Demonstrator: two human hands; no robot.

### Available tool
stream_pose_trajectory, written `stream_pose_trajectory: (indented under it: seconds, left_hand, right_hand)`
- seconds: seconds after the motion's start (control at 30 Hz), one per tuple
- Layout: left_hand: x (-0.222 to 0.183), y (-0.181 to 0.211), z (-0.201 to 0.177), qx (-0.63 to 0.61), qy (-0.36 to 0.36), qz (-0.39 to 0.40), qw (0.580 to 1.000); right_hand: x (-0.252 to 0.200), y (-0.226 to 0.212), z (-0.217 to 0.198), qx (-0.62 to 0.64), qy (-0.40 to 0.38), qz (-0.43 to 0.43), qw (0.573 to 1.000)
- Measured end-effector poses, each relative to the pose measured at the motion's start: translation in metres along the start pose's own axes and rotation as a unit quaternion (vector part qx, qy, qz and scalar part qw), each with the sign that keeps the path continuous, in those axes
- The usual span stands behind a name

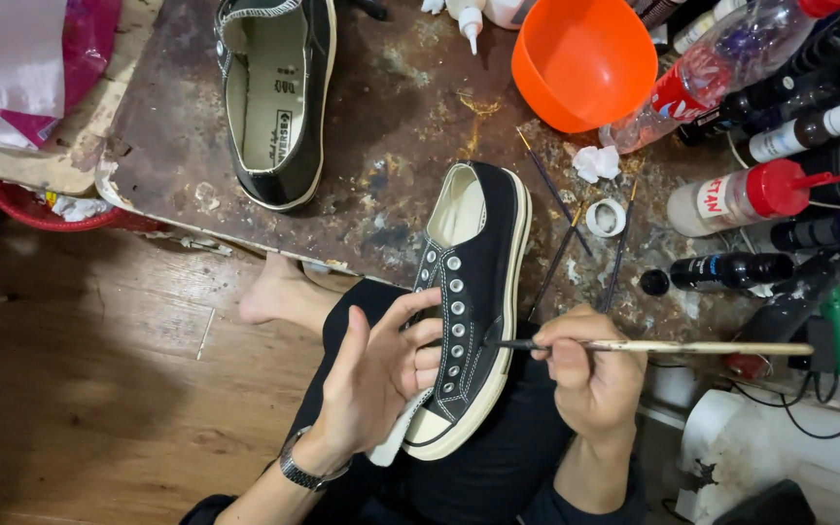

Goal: Applying black paint or dye to the rubber sole edge of a sneaker using a small brush for restoration.

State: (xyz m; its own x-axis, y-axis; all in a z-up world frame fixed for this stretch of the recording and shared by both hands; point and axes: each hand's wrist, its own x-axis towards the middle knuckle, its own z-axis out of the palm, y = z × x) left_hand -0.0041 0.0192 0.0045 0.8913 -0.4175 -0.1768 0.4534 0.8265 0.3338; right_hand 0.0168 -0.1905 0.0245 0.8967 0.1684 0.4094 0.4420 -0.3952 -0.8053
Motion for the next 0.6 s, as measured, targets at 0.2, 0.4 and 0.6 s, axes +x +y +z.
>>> stream_pose_trajectory:
  seconds: [0.2,0.4,0.6]
  left_hand:
    - [0.001,0.001,0.002,0.003,0.001,0.001,1.0]
    - [0.0,-0.001,0.0,0.003,0.007,-0.005,1.0]
    - [0.0,-0.001,0.003,0.0,-0.005,-0.002,1.0]
  right_hand:
    - [-0.005,-0.003,0.002,-0.094,0.003,-0.057,0.994]
    - [-0.018,-0.027,0.004,-0.146,-0.012,-0.063,0.987]
    - [-0.007,-0.017,0.005,-0.158,0.004,-0.094,0.983]
